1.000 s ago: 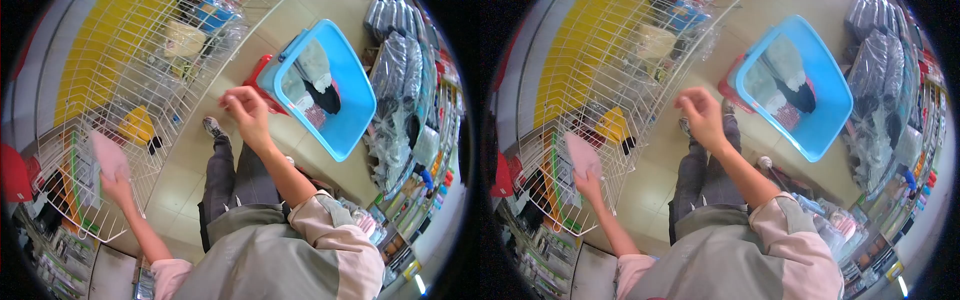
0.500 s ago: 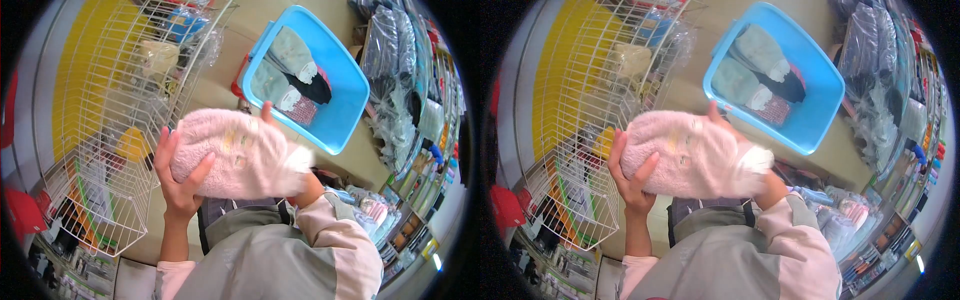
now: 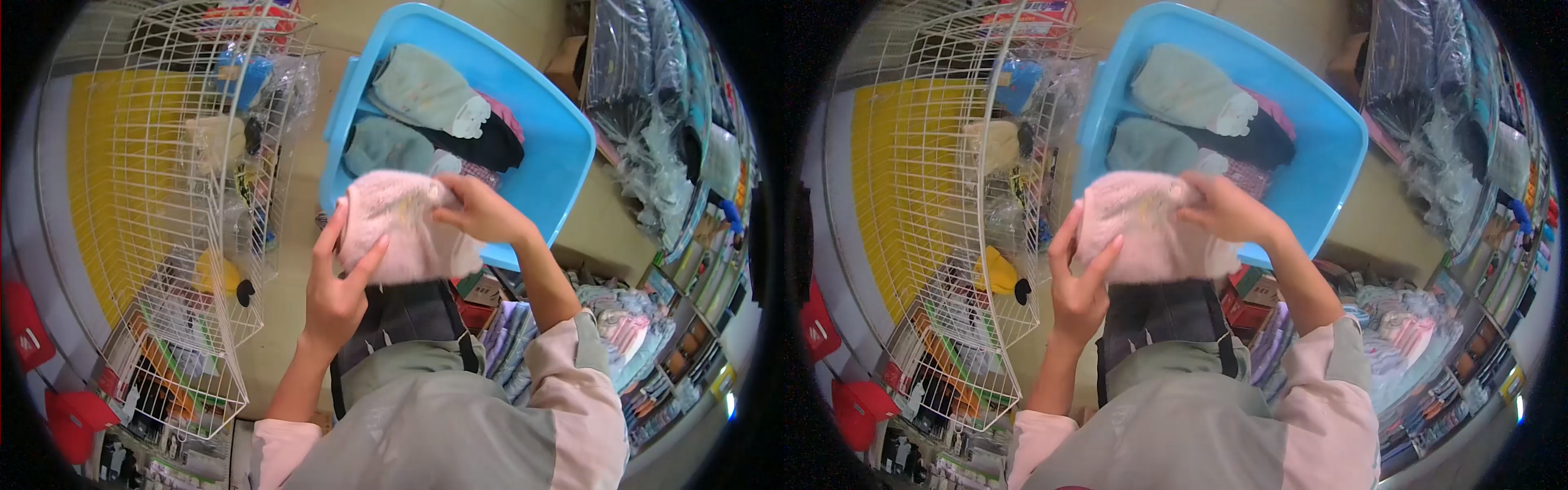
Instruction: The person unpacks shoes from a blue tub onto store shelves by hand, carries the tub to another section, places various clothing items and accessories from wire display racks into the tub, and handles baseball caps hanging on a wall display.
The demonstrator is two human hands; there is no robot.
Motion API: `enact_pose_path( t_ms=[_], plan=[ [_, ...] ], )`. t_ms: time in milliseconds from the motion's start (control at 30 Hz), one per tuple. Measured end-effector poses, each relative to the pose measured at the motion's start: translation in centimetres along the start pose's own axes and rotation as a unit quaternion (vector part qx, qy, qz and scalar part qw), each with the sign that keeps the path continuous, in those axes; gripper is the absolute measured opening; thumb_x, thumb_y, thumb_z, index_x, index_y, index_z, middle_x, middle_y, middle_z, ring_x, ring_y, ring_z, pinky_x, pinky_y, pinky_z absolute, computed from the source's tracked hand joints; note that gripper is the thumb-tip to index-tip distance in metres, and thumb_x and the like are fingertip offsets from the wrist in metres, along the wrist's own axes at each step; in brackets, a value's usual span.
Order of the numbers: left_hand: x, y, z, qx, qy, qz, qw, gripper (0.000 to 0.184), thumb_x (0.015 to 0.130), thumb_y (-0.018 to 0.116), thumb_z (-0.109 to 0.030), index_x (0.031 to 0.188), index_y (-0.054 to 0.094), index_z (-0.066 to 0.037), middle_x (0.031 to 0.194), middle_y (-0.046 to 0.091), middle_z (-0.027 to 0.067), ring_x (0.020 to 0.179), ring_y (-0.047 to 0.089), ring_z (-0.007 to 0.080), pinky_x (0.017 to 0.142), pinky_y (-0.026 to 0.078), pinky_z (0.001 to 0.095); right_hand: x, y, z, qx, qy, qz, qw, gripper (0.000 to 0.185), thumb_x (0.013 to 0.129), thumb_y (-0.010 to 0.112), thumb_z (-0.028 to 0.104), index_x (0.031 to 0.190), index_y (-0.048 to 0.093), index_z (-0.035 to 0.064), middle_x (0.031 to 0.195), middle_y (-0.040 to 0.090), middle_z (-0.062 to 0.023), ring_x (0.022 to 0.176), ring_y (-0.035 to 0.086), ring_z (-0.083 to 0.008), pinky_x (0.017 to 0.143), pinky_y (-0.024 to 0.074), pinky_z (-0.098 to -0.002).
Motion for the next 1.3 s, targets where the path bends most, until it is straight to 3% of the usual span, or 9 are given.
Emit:
enact_pose_path(
  t_ms=[200,300,500,600,800,933,1033,1133,1300],
  plan=[
    [5.3,4.4,-0.8,-0.038,-0.089,-0.001,0.995,0.038,0.084,0.061,0.010,0.121,0.062,-0.001,0.140,0.042,0.0205,0.118,0.056,0.0357,0.094,0.050,0.0420,8.2,-3.2,-7.0,-0.114,0.037,-0.037,0.992,0.031,0.088,0.067,0.014,0.112,0.058,-0.0029,0.093,0.064,-0.0212,0.091,0.062,-0.0194,0.081,0.0488,-0.0341],
    [6.0,5.7,-1.4,-0.065,-0.127,0.017,0.990,0.039,0.084,0.063,0.008,0.121,0.061,-0.001,0.141,0.041,0.0206,0.118,0.056,0.0349,0.094,0.050,0.0421,12.8,-0.8,-11.8,-0.174,0.011,-0.013,0.985,0.039,0.084,0.067,0.014,0.119,0.058,-0.0028,0.109,0.064,-0.0295,0.103,0.062,-0.0429,0.087,0.0480,-0.0437],
    [6.7,6.0,-1.9,-0.071,-0.176,0.006,0.982,0.036,0.087,0.063,0.003,0.122,0.060,0.001,0.140,0.042,0.0196,0.117,0.057,0.0335,0.095,0.049,0.0417,14.2,-0.9,-13.7,-0.081,-0.041,-0.063,0.994,0.039,0.085,0.067,0.015,0.116,0.059,-0.0066,0.114,0.062,-0.0294,0.108,0.059,-0.0428,0.091,0.0471,-0.0444],
    [7.0,6.5,-1.9,-0.082,-0.205,-0.012,0.975,0.034,0.087,0.062,0.002,0.121,0.060,0.001,0.138,0.045,0.0193,0.115,0.057,0.0339,0.095,0.048,0.0411,13.9,-0.9,-15.3,-0.081,0.031,-0.093,0.992,0.038,0.084,0.068,0.013,0.116,0.058,-0.0060,0.119,0.060,-0.0272,0.110,0.059,-0.0417,0.091,0.0474,-0.0440],
    [7.3,6.3,-3.1,-0.081,-0.216,-0.004,0.973,0.030,0.088,0.062,-0.001,0.118,0.061,0.000,0.131,0.053,0.0183,0.114,0.057,0.0362,0.096,0.046,0.0414,9.5,-0.2,-10.7,-0.184,-0.168,-0.210,0.945,0.045,0.083,0.070,0.010,0.124,0.054,-0.0017,0.124,0.053,-0.0210,0.116,0.053,-0.0420,0.093,0.0466,-0.0445],
    [5.8,6.2,-3.7,-0.082,-0.230,-0.003,0.970,0.031,0.088,0.063,-0.002,0.119,0.061,0.000,0.130,0.054,0.0177,0.115,0.057,0.0352,0.097,0.046,0.0402,9.6,4.3,-9.3,-0.210,-0.194,-0.098,0.953,0.053,0.084,0.070,0.017,0.132,0.050,0.0035,0.140,0.046,-0.0249,0.125,0.048,-0.0451,0.105,0.0404,-0.0475],
    [4.4,5.2,-4.8,-0.058,-0.210,-0.011,0.976,0.032,0.088,0.064,0.000,0.119,0.060,0.001,0.128,0.053,0.0190,0.104,0.062,0.0339,0.086,0.051,0.0395,10.8,7.2,-10.1,-0.227,-0.052,0.004,0.973,0.060,0.085,0.068,0.023,0.138,0.045,0.0053,0.147,0.038,-0.0281,0.128,0.044,-0.0485,0.108,0.0374,-0.0490],
    [2.0,3.5,-6.0,-0.069,-0.196,-0.035,0.977,0.030,0.088,0.064,-0.003,0.118,0.060,0.001,0.128,0.053,0.0190,0.105,0.061,0.0360,0.088,0.050,0.0416,11.4,8.2,-11.5,-0.239,-0.090,-0.024,0.966,0.061,0.087,0.066,0.026,0.138,0.044,0.0003,0.135,0.050,-0.0316,0.122,0.051,-0.0471,0.103,0.0415,-0.0489],
    [-3.6,-0.8,-7.7,-0.101,-0.197,-0.061,0.973,0.028,0.093,0.061,-0.011,0.120,0.060,-0.002,0.133,0.052,0.0147,0.111,0.061,0.0351,0.091,0.051,0.0404,6.9,5.1,-5.5,-0.134,-0.091,-0.100,0.982,0.045,0.085,0.068,0.009,0.127,0.051,-0.0007,0.108,0.066,-0.0230,0.101,0.066,-0.0364,0.087,0.0513,-0.0430]
  ],
)
Point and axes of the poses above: each hand's wrist, its own x-axis towards the middle knuckle, its own y-axis out of the palm, z = x × y, the point moved 4 cm from there along x, towards the middle knuckle
